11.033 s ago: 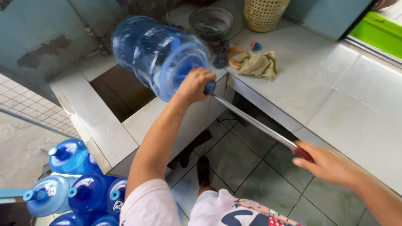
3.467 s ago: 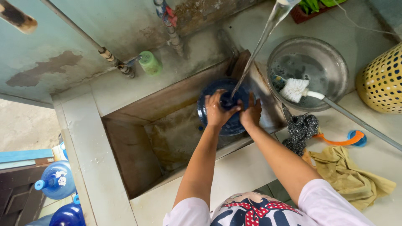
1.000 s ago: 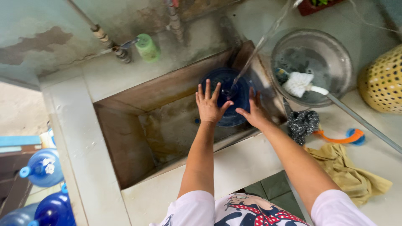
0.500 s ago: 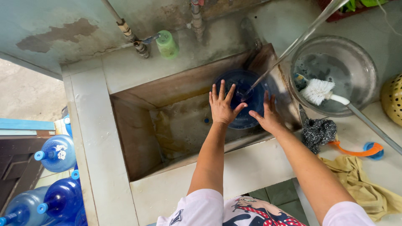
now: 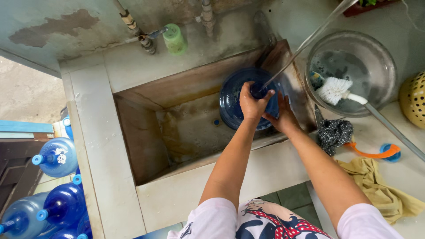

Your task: The person washes a large blue water jug in a sink using a long-handled brush and running water. They scrub the exterior and interior, rinse it thoroughly, and place it on the counter. They then clean the jug's cap with a toothbrush and a small brush.

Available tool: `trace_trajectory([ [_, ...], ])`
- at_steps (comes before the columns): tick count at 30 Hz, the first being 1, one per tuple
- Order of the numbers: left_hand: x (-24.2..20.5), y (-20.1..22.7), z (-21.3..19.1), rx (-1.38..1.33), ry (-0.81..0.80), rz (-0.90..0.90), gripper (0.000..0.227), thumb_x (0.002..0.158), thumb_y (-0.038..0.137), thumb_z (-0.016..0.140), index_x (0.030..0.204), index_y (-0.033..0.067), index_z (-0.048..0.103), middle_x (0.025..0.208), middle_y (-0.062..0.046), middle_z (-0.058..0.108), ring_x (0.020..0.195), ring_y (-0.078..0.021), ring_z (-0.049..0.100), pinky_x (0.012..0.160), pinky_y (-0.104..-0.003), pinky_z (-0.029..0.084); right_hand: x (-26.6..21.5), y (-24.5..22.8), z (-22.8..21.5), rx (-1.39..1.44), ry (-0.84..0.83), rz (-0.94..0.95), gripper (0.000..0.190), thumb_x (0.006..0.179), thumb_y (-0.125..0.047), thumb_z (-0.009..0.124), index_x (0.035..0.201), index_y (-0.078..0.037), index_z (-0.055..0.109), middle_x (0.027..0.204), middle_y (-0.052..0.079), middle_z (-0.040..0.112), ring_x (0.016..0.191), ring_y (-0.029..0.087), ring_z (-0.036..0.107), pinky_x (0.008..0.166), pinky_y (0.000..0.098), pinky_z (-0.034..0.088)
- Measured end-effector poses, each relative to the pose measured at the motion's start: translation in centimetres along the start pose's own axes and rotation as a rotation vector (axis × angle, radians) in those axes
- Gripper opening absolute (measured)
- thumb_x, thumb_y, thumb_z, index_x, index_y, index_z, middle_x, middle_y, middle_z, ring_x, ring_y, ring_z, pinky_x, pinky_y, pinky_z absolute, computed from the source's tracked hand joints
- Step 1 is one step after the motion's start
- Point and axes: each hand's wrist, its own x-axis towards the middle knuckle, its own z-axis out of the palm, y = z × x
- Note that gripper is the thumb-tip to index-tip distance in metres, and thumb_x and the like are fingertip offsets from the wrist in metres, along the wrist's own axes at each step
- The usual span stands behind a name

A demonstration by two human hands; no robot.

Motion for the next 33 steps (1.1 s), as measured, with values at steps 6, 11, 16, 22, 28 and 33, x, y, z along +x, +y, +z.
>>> trace_trajectory([
  [6,0.0,0.0,-0.5,0.052,0.010,0.009,0.060,0.066,0.034,0.093,0.112,0.0081,0.064,0.107,-0.012,0.071,0.101,-0.0297,0.070,0.090,-0.041,0.056,0.0,-0.6,-0.2,0.024,-0.085,0.108,0.123,0.081,-0.062,0.072,0.165,-0.012,-0.001,0.170,0.025,0.004,0.158,0.039,0.004,0.120,0.0477,0.032],
  [11,0.0,-0.7,0.1,0.062,0.035,0.058,0.059,0.066,0.032,0.094,0.112,0.0096,0.065,0.111,-0.012,0.070,0.105,-0.0304,0.068,0.092,-0.042,0.055,0.3,-0.2,0.4,-0.022,-0.086,0.073,0.123,0.082,-0.060,0.073,0.165,-0.012,-0.005,0.172,0.020,0.004,0.159,0.039,-0.001,0.123,0.0492,0.027],
  [16,-0.3,-0.4,0.2,0.029,0.055,0.083,0.056,0.067,0.029,0.094,0.112,0.0108,0.066,0.111,-0.011,0.071,0.107,-0.0305,0.068,0.094,-0.043,0.056,0.2,0.1,0.4,0.009,-0.095,0.083,0.121,0.083,-0.059,0.073,0.164,-0.012,-0.005,0.172,0.018,0.000,0.159,0.037,-0.003,0.123,0.0501,0.025],
  [22,-0.1,-0.5,0.2,0.080,0.021,-0.020,0.058,0.064,0.028,0.096,0.111,0.0097,0.066,0.108,-0.011,0.069,0.101,-0.0276,0.069,0.089,-0.040,0.055,0.0,-1.3,-0.4,0.012,-0.067,0.081,0.123,0.082,-0.057,0.077,0.164,-0.010,-0.002,0.169,0.022,0.007,0.157,0.040,0.002,0.123,0.0506,0.025],
  [28,0.3,4.3,-9.2,-0.322,0.069,-0.033,0.039,0.071,0.017,0.094,0.099,0.0098,0.068,0.089,0.000,0.071,0.082,-0.0124,0.064,0.078,-0.030,0.055,-2.5,-2.5,-3.3,0.373,0.049,0.030,0.114,0.081,-0.068,0.068,0.167,-0.014,0.016,0.169,0.021,0.025,0.152,0.034,0.033,0.118,0.0430,0.036],
  [33,-1.5,8.3,-28.4,-0.967,-0.132,0.350,0.043,0.088,0.031,0.083,0.117,0.0074,0.063,0.104,-0.009,0.068,0.106,-0.0259,0.068,0.107,-0.044,0.054,-3.3,-6.6,-7.0,0.801,0.432,-0.042,0.102,0.089,-0.069,0.069,0.160,-0.006,0.033,0.159,0.019,0.040,0.141,0.030,0.045,0.113,0.0408,0.040],
])
